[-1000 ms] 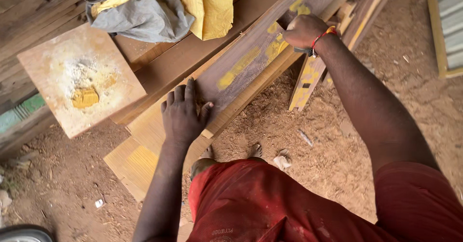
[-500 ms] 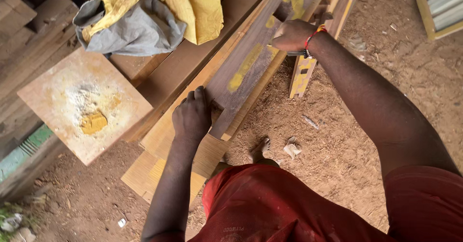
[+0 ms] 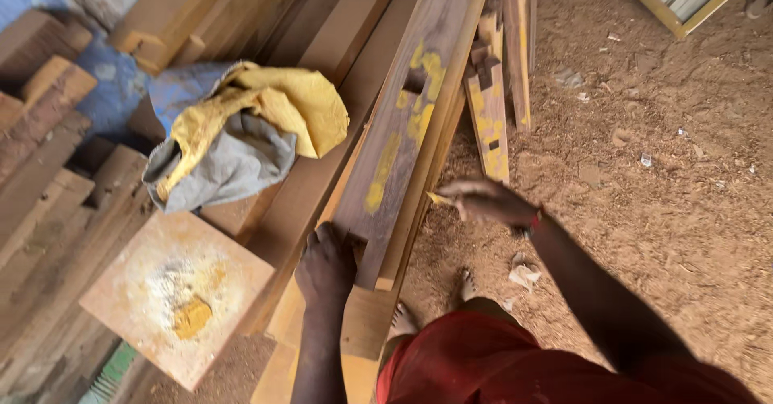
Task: The person sands a long wooden plank using a sanding block. They repeatedly rub the block along the plank's surface, occasionally repositioning the plank and adjusting their grip to cover different areas.
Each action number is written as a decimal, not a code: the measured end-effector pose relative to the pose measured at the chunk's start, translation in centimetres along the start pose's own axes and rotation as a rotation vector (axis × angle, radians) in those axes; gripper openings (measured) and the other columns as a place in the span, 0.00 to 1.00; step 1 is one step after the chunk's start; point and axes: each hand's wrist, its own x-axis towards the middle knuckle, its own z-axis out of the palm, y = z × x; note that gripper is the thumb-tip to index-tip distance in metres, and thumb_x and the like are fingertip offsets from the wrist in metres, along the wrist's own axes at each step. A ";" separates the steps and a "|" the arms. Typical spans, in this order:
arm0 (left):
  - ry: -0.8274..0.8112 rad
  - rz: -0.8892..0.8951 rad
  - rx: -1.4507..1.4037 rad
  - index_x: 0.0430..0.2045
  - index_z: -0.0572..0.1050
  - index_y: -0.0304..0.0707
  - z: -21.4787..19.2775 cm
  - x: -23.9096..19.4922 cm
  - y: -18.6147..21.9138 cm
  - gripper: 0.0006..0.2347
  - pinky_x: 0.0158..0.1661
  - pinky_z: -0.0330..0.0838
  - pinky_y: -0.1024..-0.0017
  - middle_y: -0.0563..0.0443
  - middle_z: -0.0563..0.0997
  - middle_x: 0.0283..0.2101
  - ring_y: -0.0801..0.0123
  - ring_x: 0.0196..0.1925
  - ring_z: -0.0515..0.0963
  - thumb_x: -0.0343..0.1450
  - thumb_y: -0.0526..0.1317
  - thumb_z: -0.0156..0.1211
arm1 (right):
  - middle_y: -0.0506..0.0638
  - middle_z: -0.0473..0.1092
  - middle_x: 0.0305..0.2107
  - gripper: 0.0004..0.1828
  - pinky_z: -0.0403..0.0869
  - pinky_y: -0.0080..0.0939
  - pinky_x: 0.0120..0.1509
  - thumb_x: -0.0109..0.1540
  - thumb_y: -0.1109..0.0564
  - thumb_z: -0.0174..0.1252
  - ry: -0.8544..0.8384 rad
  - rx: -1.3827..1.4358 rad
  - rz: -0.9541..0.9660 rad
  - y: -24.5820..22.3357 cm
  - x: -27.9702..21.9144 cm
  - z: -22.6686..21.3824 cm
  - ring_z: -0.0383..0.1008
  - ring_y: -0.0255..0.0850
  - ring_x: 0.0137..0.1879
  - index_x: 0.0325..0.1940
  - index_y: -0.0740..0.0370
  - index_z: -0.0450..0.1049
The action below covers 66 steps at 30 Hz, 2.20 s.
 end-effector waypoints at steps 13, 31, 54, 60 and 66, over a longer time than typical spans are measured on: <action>-0.405 -0.083 -0.198 0.44 0.71 0.32 0.5 7.2 -5.4 0.22 0.42 0.81 0.49 0.34 0.80 0.43 0.43 0.43 0.84 0.60 0.43 0.68 | 0.48 0.75 0.28 0.23 0.74 0.34 0.30 0.67 0.53 0.54 0.272 0.419 -0.010 15.1 -7.4 5.2 0.74 0.29 0.29 0.65 0.63 0.73; -0.025 0.075 0.106 0.39 0.73 0.34 -5.3 4.9 -2.8 0.26 0.42 0.77 0.49 0.31 0.79 0.39 0.38 0.42 0.82 0.62 0.60 0.65 | 0.46 0.76 0.36 0.24 0.69 0.33 0.31 0.65 0.51 0.58 0.293 0.141 -0.133 14.4 -6.2 2.4 0.66 0.27 0.26 0.63 0.61 0.74; -0.361 -0.315 -0.438 0.49 0.77 0.29 -0.9 4.2 -6.1 0.30 0.44 0.76 0.62 0.37 0.86 0.37 0.58 0.41 0.83 0.70 0.63 0.53 | 0.47 0.73 0.53 0.23 0.79 0.32 0.47 0.64 0.54 0.58 0.088 0.268 -0.158 15.9 -0.3 0.0 0.80 0.28 0.47 0.62 0.64 0.71; -0.376 -0.277 -0.524 0.44 0.77 0.33 -3.2 3.0 -4.0 0.28 0.36 0.77 0.64 0.40 0.85 0.33 0.61 0.35 0.83 0.62 0.59 0.66 | 0.52 0.75 0.48 0.24 0.78 0.39 0.47 0.63 0.50 0.59 0.027 0.178 -0.164 16.9 1.3 0.3 0.78 0.37 0.43 0.62 0.63 0.74; -0.089 -0.173 0.061 0.27 0.78 0.37 -5.1 -1.3 0.8 0.27 0.32 0.78 0.55 0.40 0.82 0.22 0.49 0.27 0.83 0.56 0.63 0.74 | 0.53 0.75 0.51 0.25 0.77 0.45 0.58 0.64 0.46 0.60 0.071 -0.007 -0.259 15.4 1.6 -1.5 0.77 0.41 0.57 0.61 0.62 0.75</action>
